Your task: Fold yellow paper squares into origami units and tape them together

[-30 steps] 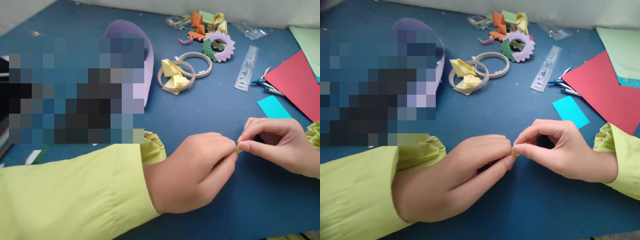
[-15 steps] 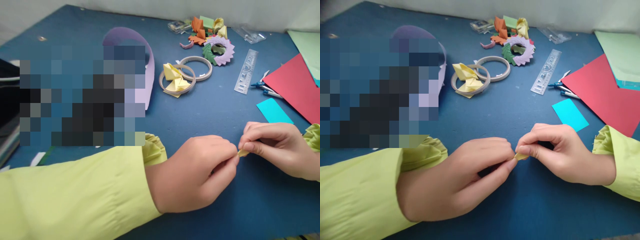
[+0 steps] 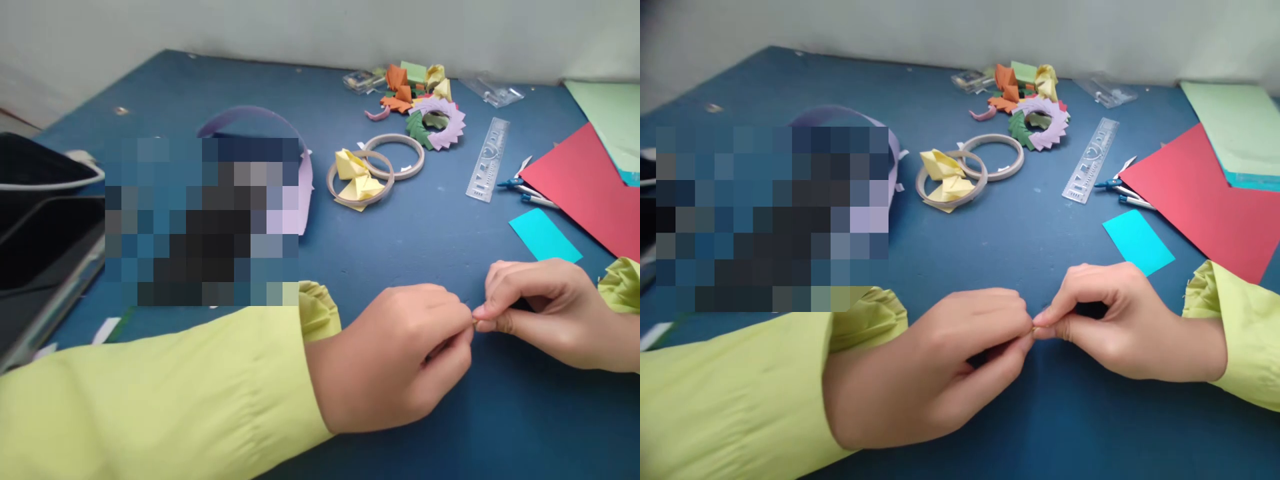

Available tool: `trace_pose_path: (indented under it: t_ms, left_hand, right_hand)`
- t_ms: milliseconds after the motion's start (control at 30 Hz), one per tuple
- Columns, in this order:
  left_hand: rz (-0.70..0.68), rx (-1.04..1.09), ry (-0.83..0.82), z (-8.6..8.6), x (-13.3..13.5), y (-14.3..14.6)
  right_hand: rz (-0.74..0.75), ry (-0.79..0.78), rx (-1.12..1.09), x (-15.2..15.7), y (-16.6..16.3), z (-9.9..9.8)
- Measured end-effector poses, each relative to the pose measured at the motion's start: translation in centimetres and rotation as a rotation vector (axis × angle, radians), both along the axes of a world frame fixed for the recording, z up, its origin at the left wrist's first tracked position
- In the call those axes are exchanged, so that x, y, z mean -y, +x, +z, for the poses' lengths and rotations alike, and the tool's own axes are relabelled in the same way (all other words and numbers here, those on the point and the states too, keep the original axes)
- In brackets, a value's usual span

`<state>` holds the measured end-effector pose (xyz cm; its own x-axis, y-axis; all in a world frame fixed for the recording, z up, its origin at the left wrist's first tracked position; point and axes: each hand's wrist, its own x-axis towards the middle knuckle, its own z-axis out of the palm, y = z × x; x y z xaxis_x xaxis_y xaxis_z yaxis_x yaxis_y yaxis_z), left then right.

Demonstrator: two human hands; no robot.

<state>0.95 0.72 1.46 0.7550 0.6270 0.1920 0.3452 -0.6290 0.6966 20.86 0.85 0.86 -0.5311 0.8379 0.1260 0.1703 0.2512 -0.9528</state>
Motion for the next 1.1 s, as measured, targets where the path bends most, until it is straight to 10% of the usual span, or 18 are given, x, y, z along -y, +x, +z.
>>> trace_pose_path:
  t_ms: [900, 1100]
  left_hand:
    - [0.081, -0.205, 0.502, -1.3, -0.6, -0.3]
    - [0.369, -0.367, 0.704, -0.6, -3.0, -1.7]
  right_hand:
    - [-0.056, 0.199, 0.136, -0.6, 0.4, -1.5]
    - [-0.044, 0.294, 0.246, -1.3, 0.6, -1.0]
